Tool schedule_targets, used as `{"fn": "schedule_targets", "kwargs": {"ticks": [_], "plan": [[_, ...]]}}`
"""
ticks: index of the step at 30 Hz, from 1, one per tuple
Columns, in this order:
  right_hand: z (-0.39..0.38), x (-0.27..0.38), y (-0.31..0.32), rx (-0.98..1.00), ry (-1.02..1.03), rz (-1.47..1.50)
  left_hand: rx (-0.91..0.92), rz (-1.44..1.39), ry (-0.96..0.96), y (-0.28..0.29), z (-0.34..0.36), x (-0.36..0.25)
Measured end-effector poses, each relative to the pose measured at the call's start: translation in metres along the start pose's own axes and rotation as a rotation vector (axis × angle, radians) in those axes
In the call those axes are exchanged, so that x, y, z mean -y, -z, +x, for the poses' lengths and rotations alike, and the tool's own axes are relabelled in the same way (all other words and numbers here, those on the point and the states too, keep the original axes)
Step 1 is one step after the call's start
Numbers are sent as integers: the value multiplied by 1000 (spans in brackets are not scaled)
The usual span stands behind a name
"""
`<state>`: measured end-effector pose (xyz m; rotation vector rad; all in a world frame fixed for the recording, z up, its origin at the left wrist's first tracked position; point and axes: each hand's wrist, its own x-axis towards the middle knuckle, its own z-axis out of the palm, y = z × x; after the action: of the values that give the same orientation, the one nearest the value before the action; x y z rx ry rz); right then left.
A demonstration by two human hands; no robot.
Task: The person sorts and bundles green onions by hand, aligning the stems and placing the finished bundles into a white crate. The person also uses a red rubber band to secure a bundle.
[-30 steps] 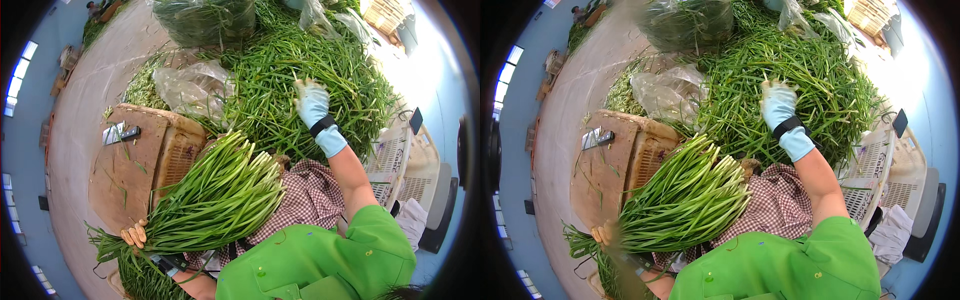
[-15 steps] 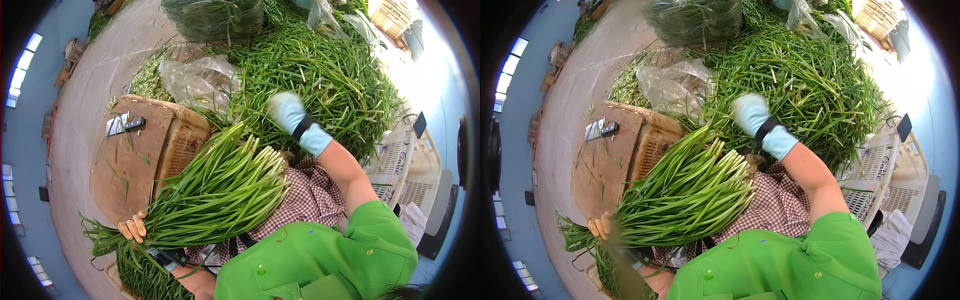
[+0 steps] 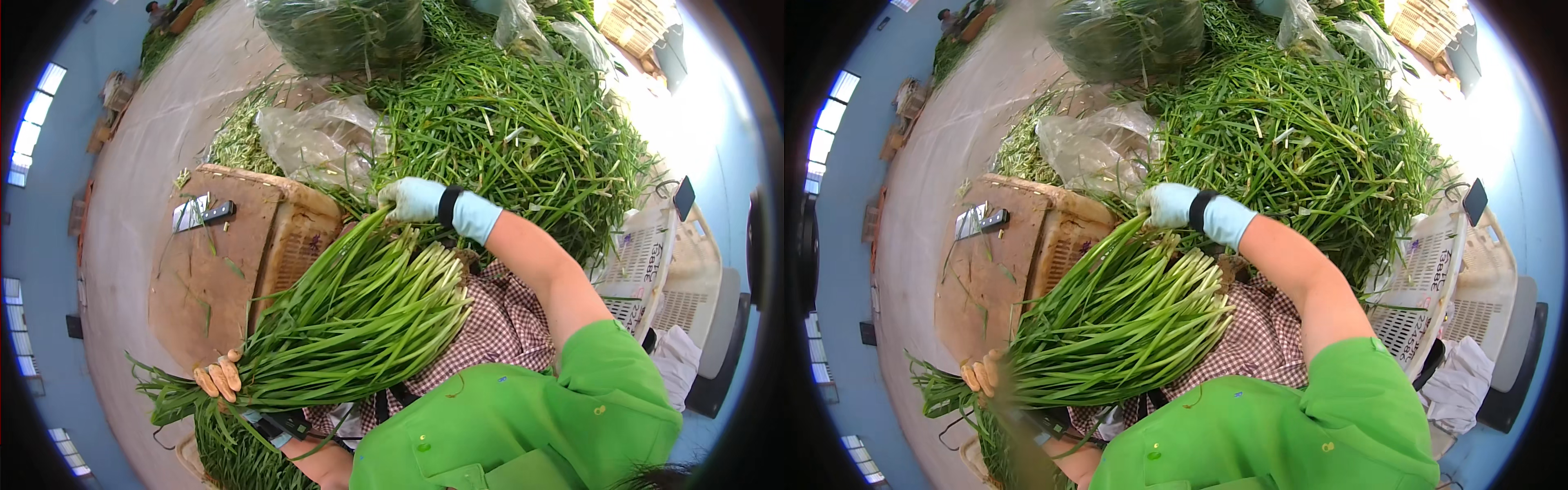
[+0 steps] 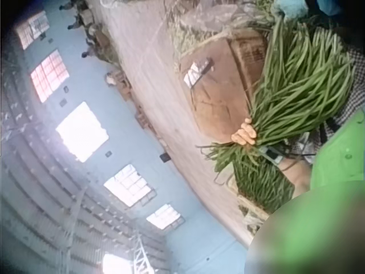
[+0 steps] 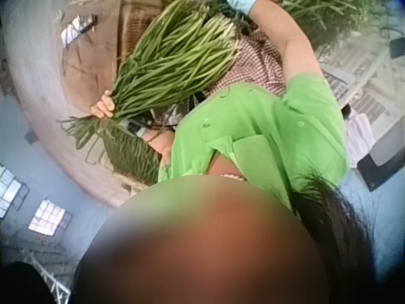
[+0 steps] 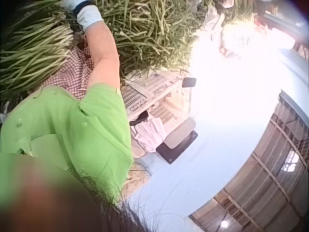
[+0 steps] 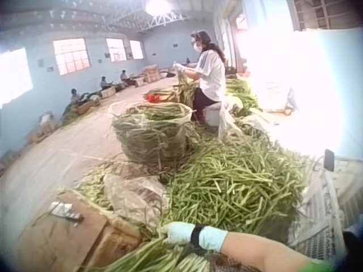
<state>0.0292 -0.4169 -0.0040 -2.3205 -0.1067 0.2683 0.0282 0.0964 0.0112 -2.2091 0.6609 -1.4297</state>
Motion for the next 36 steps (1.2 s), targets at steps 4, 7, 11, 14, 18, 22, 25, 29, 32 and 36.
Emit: {"fn": "schedule_targets", "kwargs": {"ticks": [4,7,11,14,18,22,25,29,32,36], "plan": [[1,-4,31,66,-97,103,-76,-90,-150,15,42,0],[-8,-10,42,-30,-202,307,129,-438,-72,39,66,-6],[-24,-37,50,-40,-261,552,91,-435,-131,51,80,-15],[-38,-60,68,-381,-282,794,49,-251,-186,46,69,-16],[-63,-73,90,-680,-354,1386,130,-239,-133,40,42,-17],[-87,-60,89,-580,-134,1748,433,-266,-1,49,23,-22],[-105,-47,103,-408,173,2033,498,-242,4,51,25,-19],[-125,-30,149,-788,523,2172,448,-101,-148,43,37,-16],[-107,-1,150,-683,350,1950,61,-255,-24,34,48,-26],[-69,64,82,-258,214,1631,-76,-1866,902,45,66,-38]]}}
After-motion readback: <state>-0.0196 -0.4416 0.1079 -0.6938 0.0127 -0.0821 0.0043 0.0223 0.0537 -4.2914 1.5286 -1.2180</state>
